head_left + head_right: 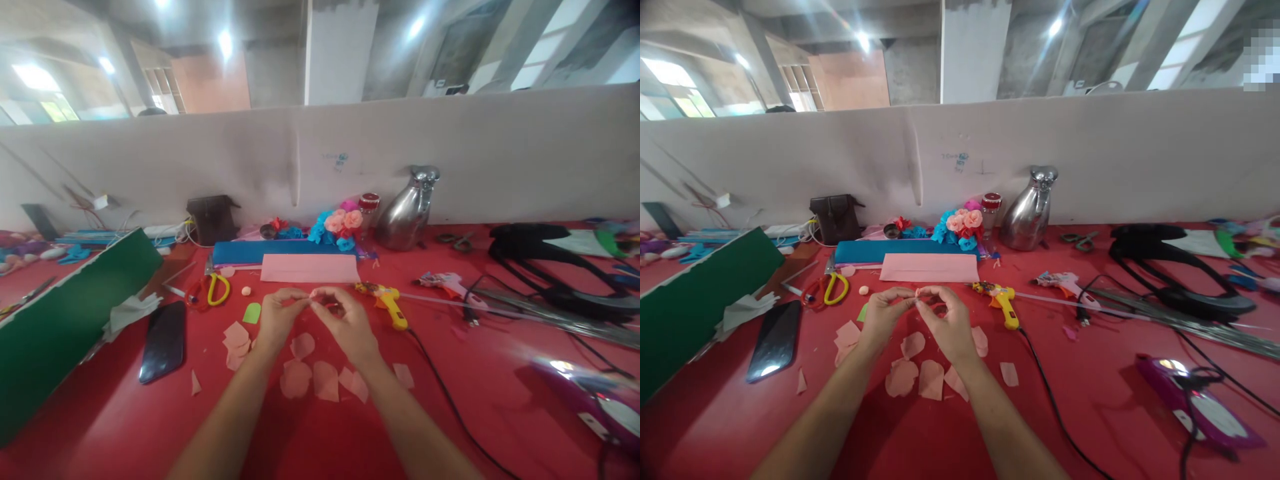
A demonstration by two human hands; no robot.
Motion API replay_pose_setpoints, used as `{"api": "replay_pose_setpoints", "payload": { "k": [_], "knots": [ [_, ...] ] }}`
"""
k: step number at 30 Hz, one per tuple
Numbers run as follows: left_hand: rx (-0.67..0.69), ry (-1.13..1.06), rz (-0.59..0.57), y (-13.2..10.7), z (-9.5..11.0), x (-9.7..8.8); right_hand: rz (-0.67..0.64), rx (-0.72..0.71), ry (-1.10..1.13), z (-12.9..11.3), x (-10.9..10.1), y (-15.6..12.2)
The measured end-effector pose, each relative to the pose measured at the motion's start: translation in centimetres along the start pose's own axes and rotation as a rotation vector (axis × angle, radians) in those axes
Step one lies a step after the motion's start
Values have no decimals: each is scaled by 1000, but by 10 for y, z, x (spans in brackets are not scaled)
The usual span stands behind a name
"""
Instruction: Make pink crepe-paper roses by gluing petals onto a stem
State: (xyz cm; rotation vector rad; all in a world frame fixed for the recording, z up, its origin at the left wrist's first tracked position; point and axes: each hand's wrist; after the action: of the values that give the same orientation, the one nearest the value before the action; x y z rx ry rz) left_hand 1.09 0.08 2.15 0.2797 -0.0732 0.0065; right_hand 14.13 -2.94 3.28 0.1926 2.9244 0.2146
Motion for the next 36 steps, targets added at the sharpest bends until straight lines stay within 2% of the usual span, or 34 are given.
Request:
{"api": "replay_pose_setpoints", "payload": {
  "k": [7, 15, 18, 22, 25, 29, 36],
  "knots": [
    [53, 36, -68, 1, 0, -1, 11, -57, -19, 1, -1, 0],
    [-11, -39, -119, 1, 1, 0, 59, -140, -90, 1, 1, -3],
    [-14, -31, -128, 1, 0, -1, 141, -215, -120, 1, 2, -5],
    [81, 132, -21, 1, -5, -1, 270, -343, -218, -1, 2, -6],
    [206, 274, 59, 0, -7, -1, 295, -354, -272, -1, 1, -6],
    [331, 362, 66, -2, -3, 1, 316, -301, -278, 0, 1, -6],
    [376, 394, 72, -5, -1, 5, 335, -255, -256, 2, 1, -5]
  ]
}}
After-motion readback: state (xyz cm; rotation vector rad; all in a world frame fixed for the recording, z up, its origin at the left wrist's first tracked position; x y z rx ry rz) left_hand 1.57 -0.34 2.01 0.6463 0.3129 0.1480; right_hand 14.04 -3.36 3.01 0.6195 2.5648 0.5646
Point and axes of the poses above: each hand's wrist, its own y-axis towards the middle knuckle, its own x-axis out of the palm, z = x × y, and after that the axes turned 9 degrees about x, right-handed
